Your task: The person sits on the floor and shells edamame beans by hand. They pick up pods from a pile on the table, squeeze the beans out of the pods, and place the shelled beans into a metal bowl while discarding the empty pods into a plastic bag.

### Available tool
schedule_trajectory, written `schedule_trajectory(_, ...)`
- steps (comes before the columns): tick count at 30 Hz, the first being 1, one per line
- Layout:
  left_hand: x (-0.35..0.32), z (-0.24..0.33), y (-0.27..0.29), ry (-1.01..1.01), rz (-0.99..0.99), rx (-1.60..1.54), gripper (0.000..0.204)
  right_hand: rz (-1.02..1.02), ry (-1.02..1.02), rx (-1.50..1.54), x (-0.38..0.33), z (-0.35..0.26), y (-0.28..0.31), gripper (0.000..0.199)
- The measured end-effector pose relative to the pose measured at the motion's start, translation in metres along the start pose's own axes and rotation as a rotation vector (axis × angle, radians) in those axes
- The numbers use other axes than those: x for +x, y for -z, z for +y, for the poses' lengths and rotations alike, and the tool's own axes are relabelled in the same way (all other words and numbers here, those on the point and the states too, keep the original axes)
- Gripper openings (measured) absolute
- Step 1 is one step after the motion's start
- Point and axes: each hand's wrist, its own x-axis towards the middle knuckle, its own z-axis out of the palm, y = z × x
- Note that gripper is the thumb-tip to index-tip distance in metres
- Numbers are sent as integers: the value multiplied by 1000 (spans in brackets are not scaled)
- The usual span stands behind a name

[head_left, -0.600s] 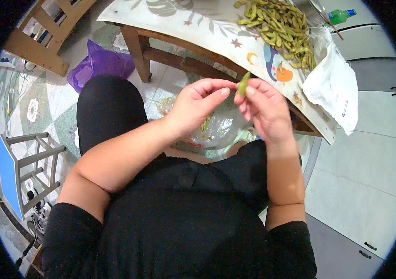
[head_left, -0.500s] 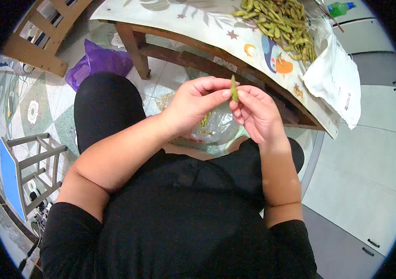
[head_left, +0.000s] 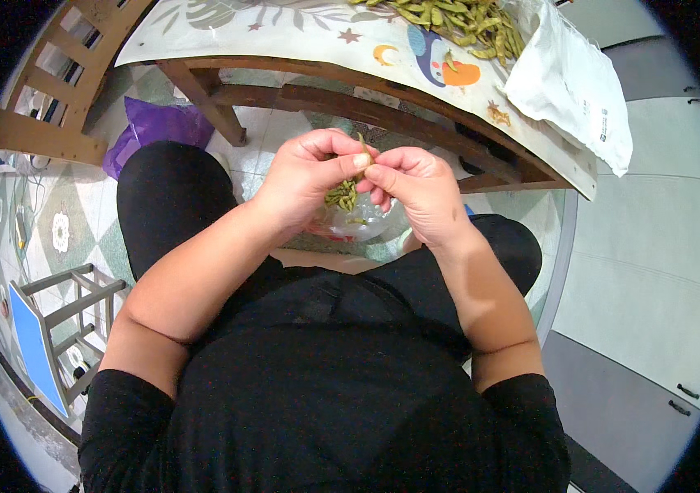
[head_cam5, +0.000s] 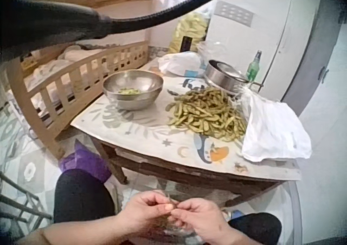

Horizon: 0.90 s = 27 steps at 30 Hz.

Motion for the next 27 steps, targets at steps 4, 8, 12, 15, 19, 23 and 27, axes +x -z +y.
schedule_trajectory(4,0,1,-1,-4,-3,-12,5,-10,-6,15,0,1,-2,14)
schedule_trajectory(8,-2,7,0,17,26,17,6,-44,18,21,4,5,-2,14)
schedule_trajectory(12,-1,4,4,0,11,-24,5,-99,0,105,8,4,-3,16)
schedule_trajectory(15,-1,2,6,11,-16,-119,6,-121,-36,184,11,6,-4,16)
schedule_trajectory(19,2,-7,9,43,-15,-252,10,-117,-54,325,14,12,-5,14)
schedule_trajectory(23,2,-9,4,93,-6,-378,13,-111,-44,415,19,19,-5,12)
schedule_trajectory(27,5,-14,4,104,98,-276,12,-77,-29,351,19,15,-2,11)
